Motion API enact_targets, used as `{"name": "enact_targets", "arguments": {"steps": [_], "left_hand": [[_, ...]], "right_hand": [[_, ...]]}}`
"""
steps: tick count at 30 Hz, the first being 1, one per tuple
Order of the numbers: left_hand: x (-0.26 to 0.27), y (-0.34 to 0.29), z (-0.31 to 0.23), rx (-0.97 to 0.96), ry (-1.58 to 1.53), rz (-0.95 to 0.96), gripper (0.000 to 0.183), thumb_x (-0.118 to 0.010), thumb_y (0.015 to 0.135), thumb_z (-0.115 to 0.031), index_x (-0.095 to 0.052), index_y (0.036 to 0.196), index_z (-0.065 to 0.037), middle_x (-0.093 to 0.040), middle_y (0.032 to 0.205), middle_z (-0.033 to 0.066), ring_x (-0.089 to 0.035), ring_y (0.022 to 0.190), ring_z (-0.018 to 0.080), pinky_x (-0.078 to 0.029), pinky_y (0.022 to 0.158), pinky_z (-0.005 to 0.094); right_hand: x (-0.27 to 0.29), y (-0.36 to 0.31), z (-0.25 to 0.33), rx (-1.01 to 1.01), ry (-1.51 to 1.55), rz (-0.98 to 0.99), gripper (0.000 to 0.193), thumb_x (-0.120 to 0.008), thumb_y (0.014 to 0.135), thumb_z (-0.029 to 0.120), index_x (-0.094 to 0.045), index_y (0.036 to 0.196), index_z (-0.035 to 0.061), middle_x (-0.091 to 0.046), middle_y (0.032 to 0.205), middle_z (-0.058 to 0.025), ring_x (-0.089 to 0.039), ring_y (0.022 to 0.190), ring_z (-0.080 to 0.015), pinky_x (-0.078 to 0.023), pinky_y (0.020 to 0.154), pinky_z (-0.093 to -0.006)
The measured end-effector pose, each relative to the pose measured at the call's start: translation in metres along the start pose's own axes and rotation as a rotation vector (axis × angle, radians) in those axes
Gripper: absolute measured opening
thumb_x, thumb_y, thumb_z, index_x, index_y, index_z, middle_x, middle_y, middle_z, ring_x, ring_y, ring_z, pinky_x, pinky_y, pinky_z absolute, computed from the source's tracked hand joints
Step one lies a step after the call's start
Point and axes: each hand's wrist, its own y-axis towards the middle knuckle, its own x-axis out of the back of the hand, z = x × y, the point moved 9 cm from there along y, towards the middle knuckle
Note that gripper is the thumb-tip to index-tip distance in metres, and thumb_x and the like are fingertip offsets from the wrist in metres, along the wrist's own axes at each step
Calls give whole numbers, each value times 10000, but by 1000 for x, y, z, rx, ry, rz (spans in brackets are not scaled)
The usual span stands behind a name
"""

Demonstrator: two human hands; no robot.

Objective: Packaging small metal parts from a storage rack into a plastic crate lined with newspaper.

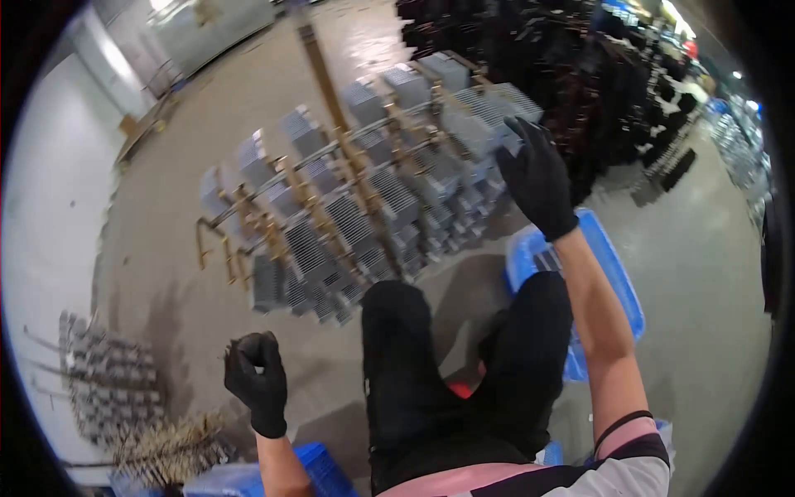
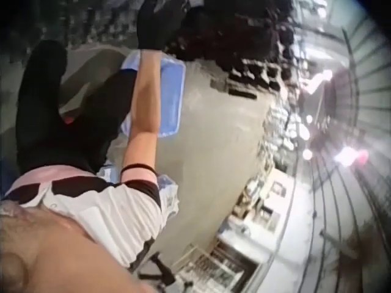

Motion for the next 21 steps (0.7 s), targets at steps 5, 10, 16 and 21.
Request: {"name": "enact_targets", "arguments": {"steps": [5,10,16,21], "left_hand": [[-73,26,-134,-405,-213,140,355,-716,868,-139,-637,1209,-79,-662,899,90,-650,799,262,-509,718,367],[-122,99,-260,-793,-91,19,410,-670,848,-125,-611,1249,-69,-616,1074,136,-593,1022,306,-477,840,451],[-201,145,-347,-1072,64,-11,305,-585,847,-147,-640,1126,-37,-640,1001,160,-618,977,319,-481,811,463],[-266,151,-376,-1020,237,261,126,-591,777,-155,-687,764,-75,-666,753,145,-662,782,331,-508,712,453]], "right_hand": [[-24,13,-41,6,-240,60,519,-678,855,245,-537,1298,15,-616,1141,-234,-617,988,-398,-498,865,-457],[-40,22,-36,-64,-241,242,543,-669,844,225,-523,1321,8,-633,1085,-260,-622,963,-423,-492,872,-488],[-75,32,-57,39,-245,294,623,-670,804,322,-505,1336,43,-656,1042,-264,-644,962,-424,-518,867,-509],[-89,14,-72,-127,-212,288,335,-635,823,251,-645,1106,71,-662,983,-256,-653,927,-399,-518,852,-472]]}}
